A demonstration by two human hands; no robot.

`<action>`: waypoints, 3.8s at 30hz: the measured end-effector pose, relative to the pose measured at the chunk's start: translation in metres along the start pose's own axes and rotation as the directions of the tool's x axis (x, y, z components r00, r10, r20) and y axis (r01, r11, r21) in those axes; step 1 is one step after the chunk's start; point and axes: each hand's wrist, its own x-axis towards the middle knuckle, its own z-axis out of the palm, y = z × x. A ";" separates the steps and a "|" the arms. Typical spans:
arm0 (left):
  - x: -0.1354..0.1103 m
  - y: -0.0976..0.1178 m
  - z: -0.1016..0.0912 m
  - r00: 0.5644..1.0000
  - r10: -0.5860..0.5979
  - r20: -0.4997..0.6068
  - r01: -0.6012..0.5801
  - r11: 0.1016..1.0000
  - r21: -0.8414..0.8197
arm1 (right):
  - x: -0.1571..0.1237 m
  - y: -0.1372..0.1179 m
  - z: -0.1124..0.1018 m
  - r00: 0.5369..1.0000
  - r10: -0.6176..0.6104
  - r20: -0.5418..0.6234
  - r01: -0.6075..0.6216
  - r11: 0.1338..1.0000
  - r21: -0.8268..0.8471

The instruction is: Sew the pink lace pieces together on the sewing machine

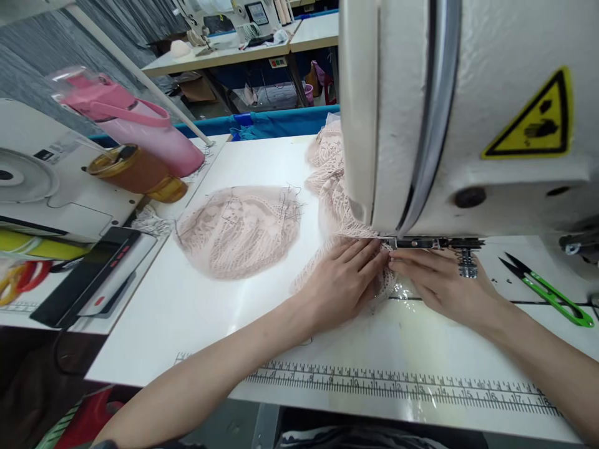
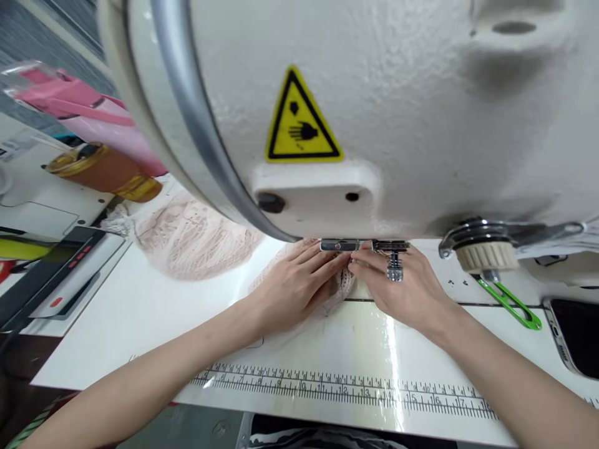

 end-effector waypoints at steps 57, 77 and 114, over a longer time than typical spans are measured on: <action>-0.037 0.005 -0.077 0.993 -0.106 -0.052 0.109 0.992 0.057 | -0.001 0.003 0.008 0.992 -0.123 0.039 0.116 0.983 0.140; -0.002 -0.007 -0.003 0.976 0.142 -0.167 -0.124 0.985 0.118 | -0.001 -0.009 0.005 0.986 -0.117 0.121 0.107 0.990 0.087; 0.000 -0.027 0.001 0.985 0.148 -0.087 -0.140 0.986 0.092 | 0.007 -0.020 0.016 0.956 -0.284 -0.070 0.278 0.957 -0.084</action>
